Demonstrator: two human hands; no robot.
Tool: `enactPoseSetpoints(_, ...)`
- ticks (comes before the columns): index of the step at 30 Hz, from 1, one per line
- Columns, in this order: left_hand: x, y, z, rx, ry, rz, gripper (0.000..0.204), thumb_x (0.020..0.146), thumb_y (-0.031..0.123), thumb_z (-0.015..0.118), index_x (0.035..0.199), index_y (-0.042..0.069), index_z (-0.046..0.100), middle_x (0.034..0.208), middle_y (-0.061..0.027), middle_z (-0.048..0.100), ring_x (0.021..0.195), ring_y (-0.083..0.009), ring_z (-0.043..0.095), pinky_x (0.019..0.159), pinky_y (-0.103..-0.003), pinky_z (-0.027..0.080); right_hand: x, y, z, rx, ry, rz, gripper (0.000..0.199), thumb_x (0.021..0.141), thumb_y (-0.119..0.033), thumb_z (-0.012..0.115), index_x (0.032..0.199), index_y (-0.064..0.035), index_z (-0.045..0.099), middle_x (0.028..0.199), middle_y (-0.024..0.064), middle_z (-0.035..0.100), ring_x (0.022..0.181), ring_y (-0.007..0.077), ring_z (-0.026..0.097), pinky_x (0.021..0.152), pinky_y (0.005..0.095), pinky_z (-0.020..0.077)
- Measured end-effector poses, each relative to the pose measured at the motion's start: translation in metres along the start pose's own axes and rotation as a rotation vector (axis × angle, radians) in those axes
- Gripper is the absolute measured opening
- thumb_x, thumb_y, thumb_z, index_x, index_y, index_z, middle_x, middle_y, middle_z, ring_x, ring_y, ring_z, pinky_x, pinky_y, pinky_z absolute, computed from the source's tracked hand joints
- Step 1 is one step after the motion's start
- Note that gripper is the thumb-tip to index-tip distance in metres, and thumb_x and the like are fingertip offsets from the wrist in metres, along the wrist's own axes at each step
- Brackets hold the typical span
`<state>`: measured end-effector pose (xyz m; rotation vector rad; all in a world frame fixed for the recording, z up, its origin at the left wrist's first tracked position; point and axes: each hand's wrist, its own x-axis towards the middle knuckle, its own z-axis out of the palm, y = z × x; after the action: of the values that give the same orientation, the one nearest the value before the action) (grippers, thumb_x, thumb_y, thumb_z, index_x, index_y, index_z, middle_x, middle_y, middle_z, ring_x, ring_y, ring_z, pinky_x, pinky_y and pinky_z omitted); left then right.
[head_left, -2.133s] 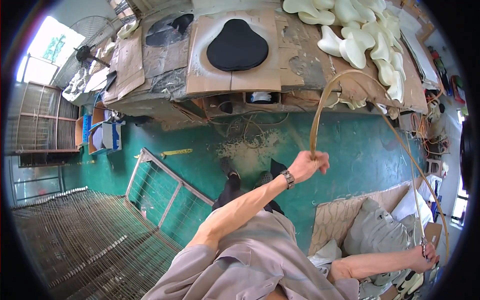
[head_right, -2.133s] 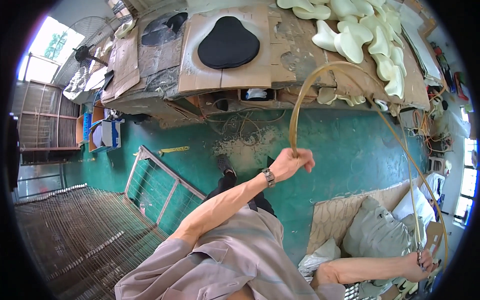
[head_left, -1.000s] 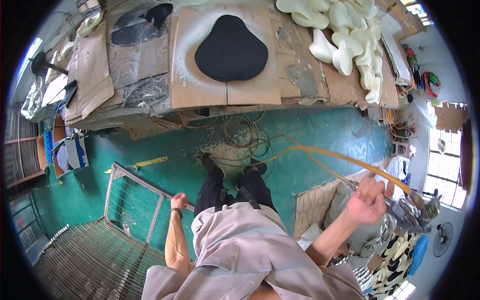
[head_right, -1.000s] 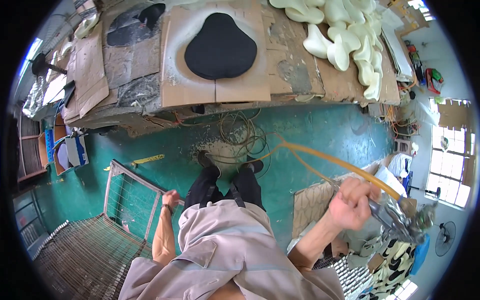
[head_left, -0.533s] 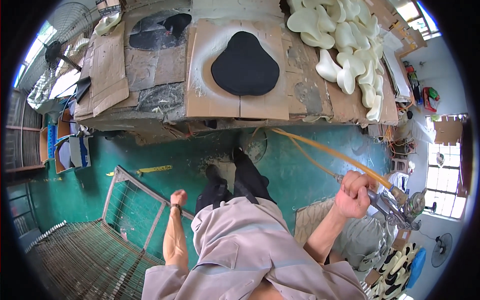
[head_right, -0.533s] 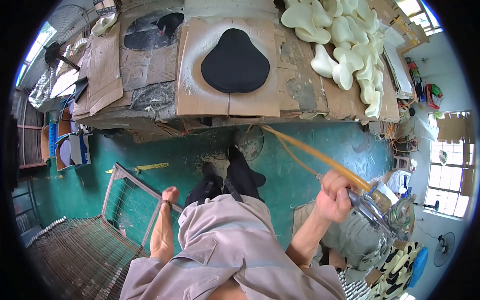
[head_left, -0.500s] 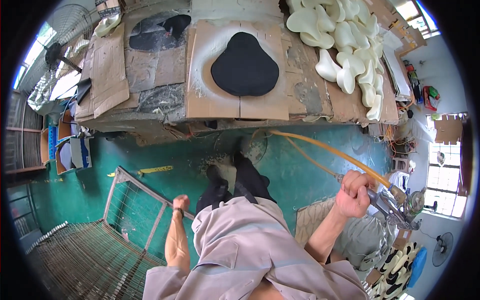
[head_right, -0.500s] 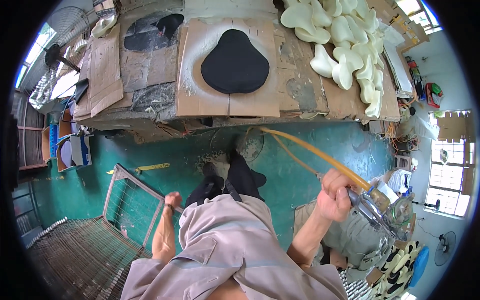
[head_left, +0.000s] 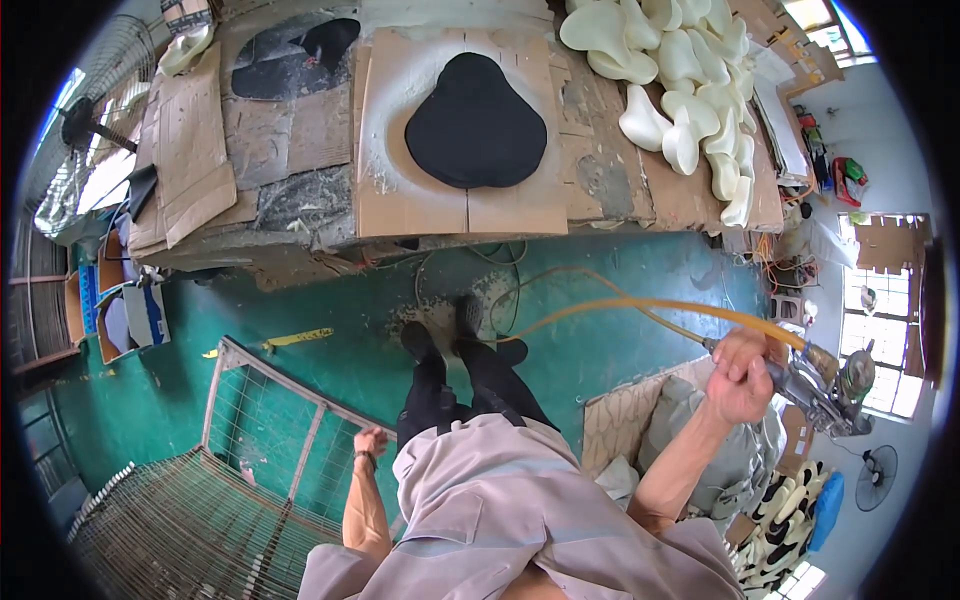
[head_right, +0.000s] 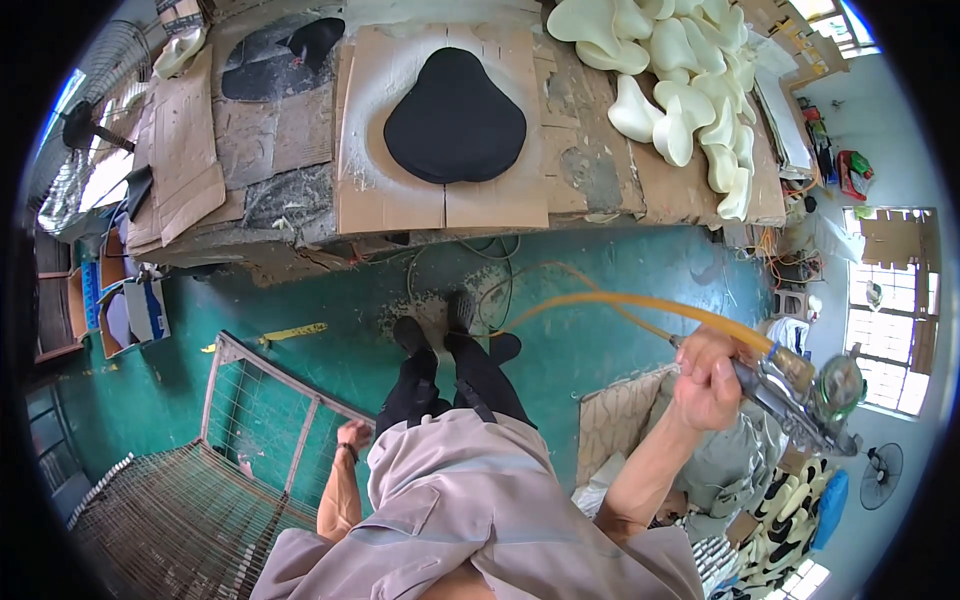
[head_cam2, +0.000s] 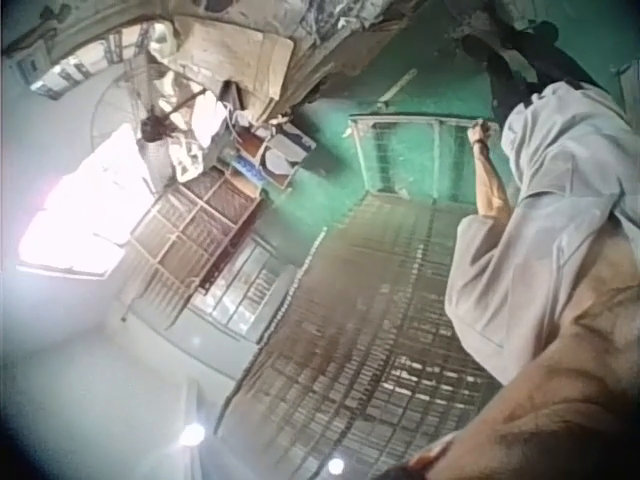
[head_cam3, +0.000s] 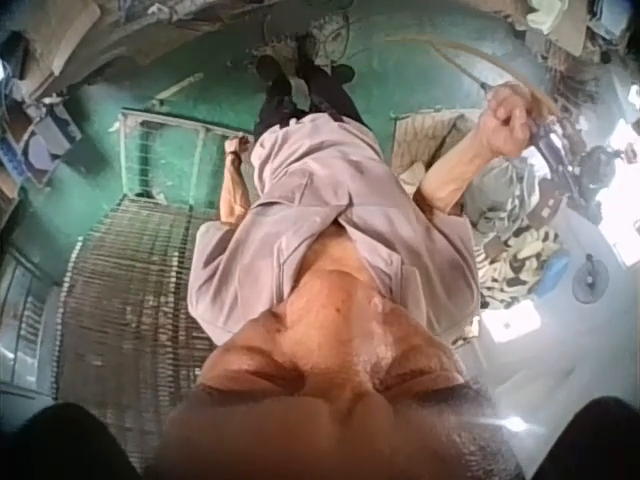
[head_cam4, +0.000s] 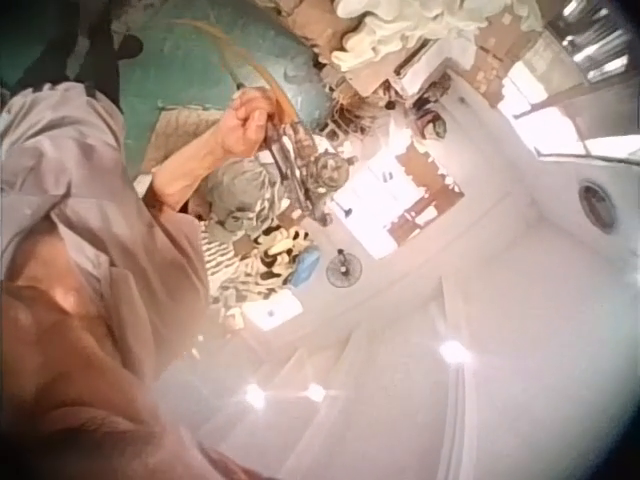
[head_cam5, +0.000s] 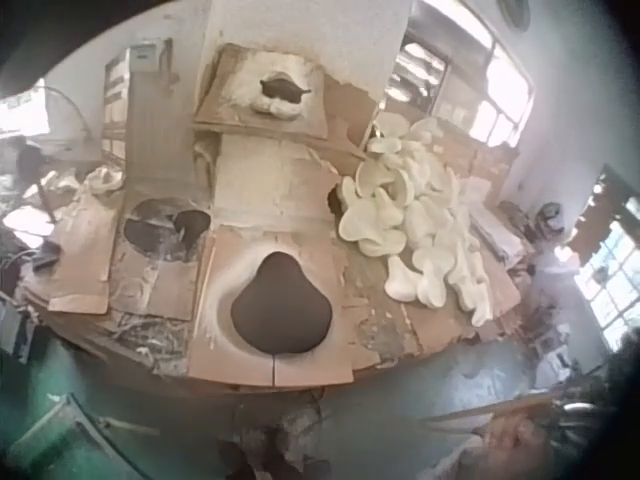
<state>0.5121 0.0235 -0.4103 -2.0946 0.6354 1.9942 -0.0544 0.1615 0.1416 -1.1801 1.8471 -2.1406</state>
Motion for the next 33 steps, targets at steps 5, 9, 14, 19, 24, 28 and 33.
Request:
enactPoseSetpoints(5,0.019,0.05,0.01,-0.272,-0.014,0.295,0.021,0.101,0.018,0.066,0.12,0.009,0.068,0.09,-0.0059,0.073,0.073,-0.0215,0.07,0.056,-0.035,0.054,-0.015,0.026,0.044,0.03,-0.037,0.083,0.043,0.091,-0.02,0.059,0.128,0.0021,0.064,0.061,-0.001,0.042,0.056,0.0134,0.042,0.054,0.0315,0.0403)
enactPoseSetpoints(9,0.017,0.049,0.005,-0.197,0.006,0.285,0.034,0.1,0.027,0.07,0.129,0.01,0.065,0.099,-0.0064,0.074,0.08,-0.0227,0.072,0.068,-0.039,0.059,-0.04,0.055,0.072,0.157,0.004,0.226,0.046,0.09,-0.018,0.059,0.131,0.0015,0.064,0.061,-0.0007,0.043,0.055,0.0136,0.043,0.054,0.0314,0.0418)
enactPoseSetpoints(14,0.023,0.031,-0.003,-0.155,-0.039,0.084,0.017,0.094,0.003,0.055,0.103,0.012,0.068,0.082,-0.0032,0.068,0.067,-0.0196,0.067,0.057,-0.038,0.055,-0.082,0.076,0.085,0.13,0.055,0.272,0.037,0.09,-0.018,0.06,0.119,0.0031,0.066,0.062,0.0003,0.043,0.055,0.0145,0.045,0.055,0.0316,0.0445)
enactPoseSetpoints(19,0.059,0.038,-0.012,-0.106,0.032,0.07,0.018,0.095,0.005,0.053,0.105,0.012,0.067,0.082,-0.0046,0.069,0.065,-0.0203,0.067,0.056,-0.041,0.053,-0.123,0.095,0.08,0.125,0.071,0.304,0.035,0.089,-0.016,0.061,0.116,0.0068,0.065,0.063,0.0024,0.045,0.056,0.0153,0.047,0.057,0.0329,0.0459)
enactPoseSetpoints(24,0.086,0.052,-0.032,-0.337,-0.083,0.16,0.018,0.1,0.017,0.059,0.114,0.012,0.07,0.085,-0.0023,0.07,0.068,-0.0183,0.065,0.057,-0.038,0.048,-0.126,0.107,0.093,0.172,-0.009,0.335,0.036,0.091,-0.013,0.059,0.12,0.007,0.065,0.066,0.0033,0.049,0.061,0.0169,0.05,0.061,0.0351,0.0478)
enactPoseSetpoints(28,0.035,0.091,0.028,-0.145,-0.002,0.387,0.037,0.101,0.03,0.068,0.132,0.008,0.067,0.107,-0.0077,0.076,0.089,-0.0183,0.074,0.076,-0.039,0.06,-0.094,0.099,0.109,0.092,0.002,0.334,0.035,0.093,-0.013,0.061,0.123,0.0052,0.062,0.067,0.0022,0.05,0.06,0.0143,0.049,0.061,0.0339,0.047)
enactPoseSetpoints(33,-0.006,0.074,0.031,-0.098,0.01,0.353,0.037,0.1,0.028,0.069,0.131,0.007,0.068,0.107,-0.008,0.076,0.088,-0.0192,0.074,0.075,-0.038,0.061,-0.02,0.068,0.07,-0.108,0.084,0.264,0.02,0.09,-0.013,0.062,0.074,-0.005,0.053,0.068,0.0077,0.054,0.06,0.0172,0.05,0.056,0.0329,0.0417)
